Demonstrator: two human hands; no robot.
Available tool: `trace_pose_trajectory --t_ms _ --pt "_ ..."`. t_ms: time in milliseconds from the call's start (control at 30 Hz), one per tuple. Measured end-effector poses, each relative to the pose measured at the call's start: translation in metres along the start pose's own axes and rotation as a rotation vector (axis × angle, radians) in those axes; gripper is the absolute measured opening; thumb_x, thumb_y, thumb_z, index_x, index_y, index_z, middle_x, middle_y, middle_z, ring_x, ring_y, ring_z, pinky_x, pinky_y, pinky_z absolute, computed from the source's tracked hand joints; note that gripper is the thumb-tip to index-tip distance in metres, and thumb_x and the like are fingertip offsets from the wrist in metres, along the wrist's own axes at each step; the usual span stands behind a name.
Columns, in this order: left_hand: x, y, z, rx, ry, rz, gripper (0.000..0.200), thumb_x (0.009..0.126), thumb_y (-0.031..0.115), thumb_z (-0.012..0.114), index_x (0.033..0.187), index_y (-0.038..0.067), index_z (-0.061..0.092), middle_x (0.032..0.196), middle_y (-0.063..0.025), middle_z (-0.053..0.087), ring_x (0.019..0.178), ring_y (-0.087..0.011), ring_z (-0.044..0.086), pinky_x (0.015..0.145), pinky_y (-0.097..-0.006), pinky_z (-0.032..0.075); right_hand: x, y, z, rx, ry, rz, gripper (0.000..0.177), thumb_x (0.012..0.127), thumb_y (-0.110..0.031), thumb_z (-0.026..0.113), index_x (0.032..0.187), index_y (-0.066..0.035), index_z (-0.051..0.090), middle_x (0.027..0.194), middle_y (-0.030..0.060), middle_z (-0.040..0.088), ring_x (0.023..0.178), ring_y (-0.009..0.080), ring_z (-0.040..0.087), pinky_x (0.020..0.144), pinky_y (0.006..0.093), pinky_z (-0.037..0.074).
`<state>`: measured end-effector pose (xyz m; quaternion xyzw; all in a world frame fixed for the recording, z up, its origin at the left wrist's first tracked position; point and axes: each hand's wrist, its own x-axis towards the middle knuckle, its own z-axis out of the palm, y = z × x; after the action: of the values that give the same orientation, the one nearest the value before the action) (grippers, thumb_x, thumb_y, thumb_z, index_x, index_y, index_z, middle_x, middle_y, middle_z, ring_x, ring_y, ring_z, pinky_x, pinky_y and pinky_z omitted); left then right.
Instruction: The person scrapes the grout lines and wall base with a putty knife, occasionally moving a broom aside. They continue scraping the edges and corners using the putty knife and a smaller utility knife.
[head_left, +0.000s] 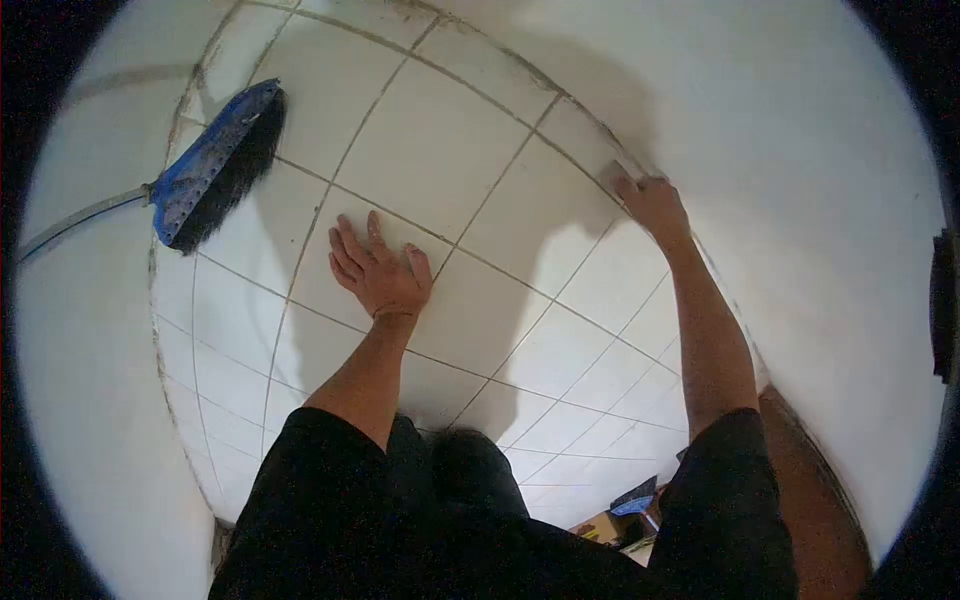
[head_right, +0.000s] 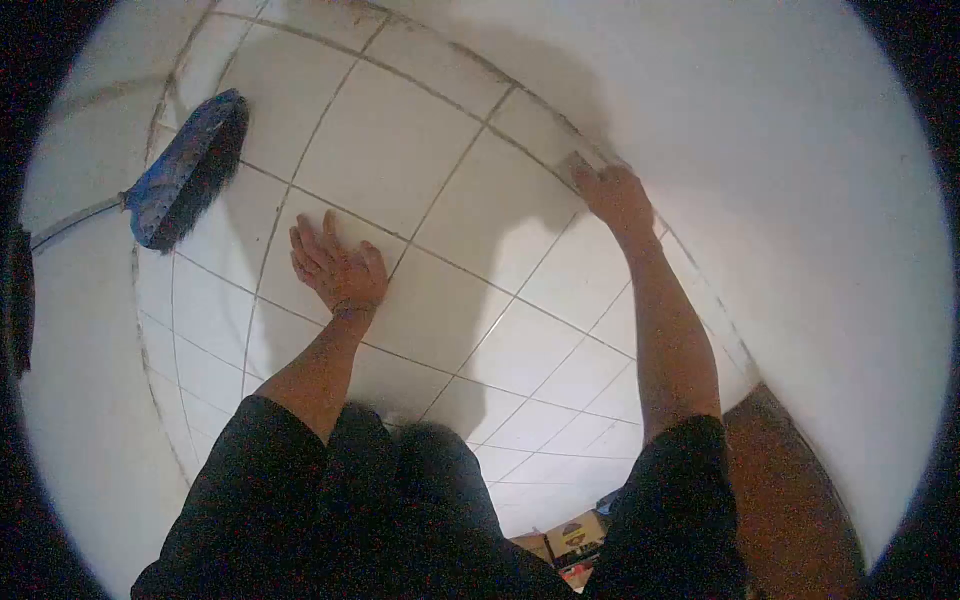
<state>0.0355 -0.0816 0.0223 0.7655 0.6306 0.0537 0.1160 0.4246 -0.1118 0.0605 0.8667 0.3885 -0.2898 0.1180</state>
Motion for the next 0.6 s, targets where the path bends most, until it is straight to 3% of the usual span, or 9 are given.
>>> trace_pose_trajectory --t_ms 67,133,167,233,267,333,400,533,600 --pt "0.001 0.002 -0.001 0.041 -0.023 -0.019 0.070 0.083 0.034 0.052 0.145 0.007 0.032 0.152 -0.0242 0.021 0.142 -0.0443 0.016 0.111 -0.0611 0.016 0.004 -0.036 -0.010 -0.023 0.028 -0.050 0.068 0.088 -0.059 0.053 0.081 0.007 0.068 0.087 0.0297 0.066 0.089 0.0422 0.065 0.082 0.0491 0.049" --pt "0.000 0.001 0.001 0.029 0.010 0.004 0.070 0.083 0.034 0.052 0.145 0.007 0.032 0.152 -0.0240 0.021 0.142 -0.0440 0.016 0.111 -0.0610 0.016 0.003 -0.081 -0.022 0.160 0.160 -0.134 0.068 0.087 -0.058 0.052 0.090 0.008 0.068 0.098 0.0313 0.065 0.096 0.0438 0.063 0.086 0.0484 0.049" --pt "-0.001 0.000 0.001 0.014 0.036 0.024 0.071 0.083 0.034 0.052 0.145 0.007 0.031 0.152 -0.0237 0.021 0.142 -0.0437 0.016 0.111 -0.0609 0.015 0.021 -0.073 -0.008 0.168 0.161 -0.131 0.068 0.087 -0.058 0.052 0.090 0.008 0.068 0.098 0.0313 0.065 0.096 0.0438 0.063 0.086 0.0484 0.049" --pt "-0.001 0.003 0.000 0.041 -0.001 0.008 0.071 0.083 0.034 0.052 0.145 0.007 0.032 0.153 -0.0237 0.020 0.142 -0.0438 0.015 0.111 -0.0609 0.015 0.053 -0.053 0.020 -0.104 0.099 -0.316 0.064 0.088 -0.054 0.052 0.107 0.006 0.066 0.109 0.0318 0.063 0.103 0.0461 0.061 0.092 0.0479 0.047" --pt "0.000 0.004 -0.001 0.065 -0.030 -0.026 0.071 0.083 0.035 0.051 0.145 0.007 0.032 0.153 -0.0236 0.020 0.142 -0.0440 0.015 0.111 -0.0610 0.015 0.050 -0.040 0.017 -0.101 0.099 -0.316 0.064 0.088 -0.054 0.052 0.107 0.006 0.066 0.109 0.0318 0.063 0.103 0.0461 0.061 0.092 0.0479 0.047" --pt "-0.001 0.002 -0.001 0.059 -0.036 -0.018 0.071 0.083 0.035 0.051 0.146 0.007 0.031 0.153 -0.0235 0.019 0.142 -0.0438 0.015 0.111 -0.0609 0.015 0.000 -0.037 -0.020 -0.021 -0.136 -0.045 0.061 0.090 -0.053 0.051 0.109 0.003 0.065 0.108 0.0307 0.063 0.103 0.0468 0.060 0.093 0.0481 0.046" --pt "0.001 -0.001 0.000 0.052 -0.038 -0.023 0.071 0.084 0.035 0.051 0.146 0.007 0.030 0.153 -0.0234 0.018 0.142 -0.0437 0.014 0.112 -0.0609 0.014 -0.016 -0.003 -0.010 0.004 -0.003 0.013 0.061 0.090 -0.055 0.050 0.102 0.002 0.067 0.102 0.0301 0.064 0.100 0.0471 0.060 0.092 0.0492 0.047" --pt "0.000 0.003 -0.003 0.030 -0.027 -0.006 0.072 0.083 0.033 0.053 0.146 0.007 0.030 0.153 -0.0236 0.017 0.142 -0.0437 0.014 0.111 -0.0608 0.015 0.007 0.004 0.006 -0.072 -0.009 -0.086 0.063 0.090 -0.057 0.049 0.095 0.003 0.068 0.100 0.0298 0.064 0.101 0.0462 0.060 0.092 0.0487 0.047" --pt "0.001 0.003 -0.003 0.037 -0.025 0.001 0.071 0.083 0.033 0.053 0.145 0.006 0.030 0.153 -0.0238 0.017 0.142 -0.0436 0.014 0.111 -0.0610 0.015 0.017 -0.051 -0.003 -0.012 -0.045 -0.010 0.070 0.089 -0.062 0.047 0.115 0.001 0.064 0.114 0.0277 0.063 0.112 0.0429 0.058 0.098 0.0486 0.045"
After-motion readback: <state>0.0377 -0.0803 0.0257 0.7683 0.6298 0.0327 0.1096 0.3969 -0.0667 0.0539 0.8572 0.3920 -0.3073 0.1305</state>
